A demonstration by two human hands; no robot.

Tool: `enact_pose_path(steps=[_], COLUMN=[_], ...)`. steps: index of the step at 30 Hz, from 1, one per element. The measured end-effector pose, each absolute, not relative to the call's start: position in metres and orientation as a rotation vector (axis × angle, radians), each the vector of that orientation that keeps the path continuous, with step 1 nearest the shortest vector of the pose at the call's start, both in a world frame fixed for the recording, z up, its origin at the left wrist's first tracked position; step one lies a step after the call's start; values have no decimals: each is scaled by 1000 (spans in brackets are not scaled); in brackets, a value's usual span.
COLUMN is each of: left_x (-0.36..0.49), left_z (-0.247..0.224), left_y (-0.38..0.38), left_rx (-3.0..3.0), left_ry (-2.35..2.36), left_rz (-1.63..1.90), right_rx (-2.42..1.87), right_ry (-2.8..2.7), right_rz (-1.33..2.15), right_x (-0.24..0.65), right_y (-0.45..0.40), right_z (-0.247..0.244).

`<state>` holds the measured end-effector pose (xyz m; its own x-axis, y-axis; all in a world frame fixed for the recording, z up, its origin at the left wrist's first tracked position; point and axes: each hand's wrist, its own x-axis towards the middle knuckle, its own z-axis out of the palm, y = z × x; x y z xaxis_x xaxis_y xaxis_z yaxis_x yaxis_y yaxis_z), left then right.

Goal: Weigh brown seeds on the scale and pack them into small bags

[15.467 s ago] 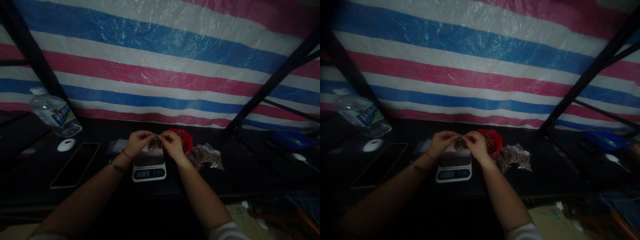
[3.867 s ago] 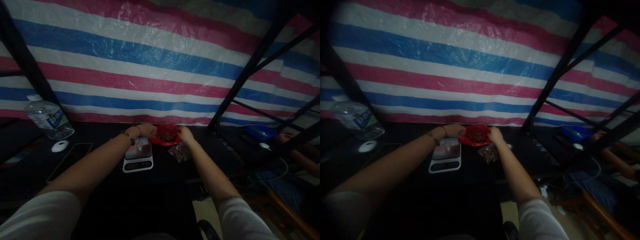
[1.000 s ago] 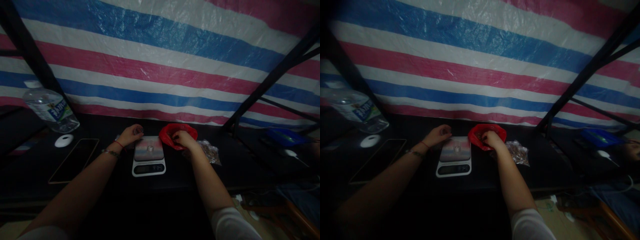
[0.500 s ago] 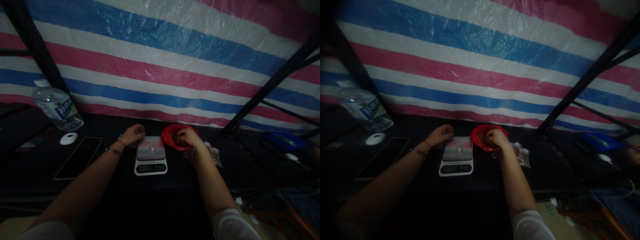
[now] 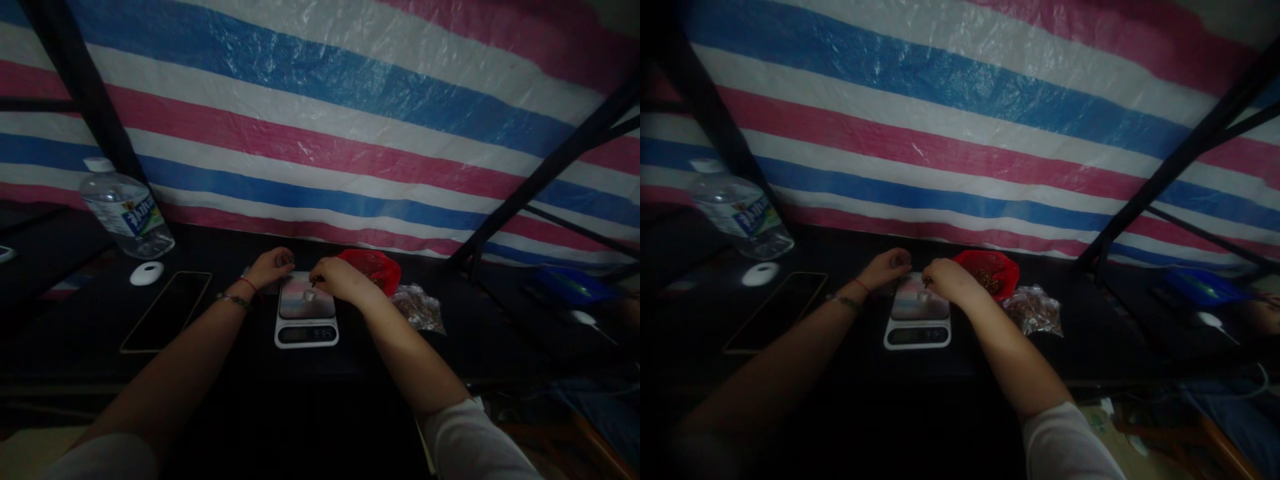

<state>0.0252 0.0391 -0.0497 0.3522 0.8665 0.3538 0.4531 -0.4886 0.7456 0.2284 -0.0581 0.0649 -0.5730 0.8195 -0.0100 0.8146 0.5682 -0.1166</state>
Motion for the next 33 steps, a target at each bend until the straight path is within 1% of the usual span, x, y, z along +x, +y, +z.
enact_pose_path(steps=[15,21,33], left_x=[25,24,23], left_z=[-43,-41,-46], left_y=[36,34,39], left_rx=[2079,2067,2107], left_ry=[1148,1153,1141], left_rz=[989,984,996], right_rx=[-1354,-1322,-1298], right_ry=[-2939,-2879,-2834], right_rz=[103,111,193], right_x=[209,209,213], right_y=[-59,-57,-61], right_z=[67,60,61])
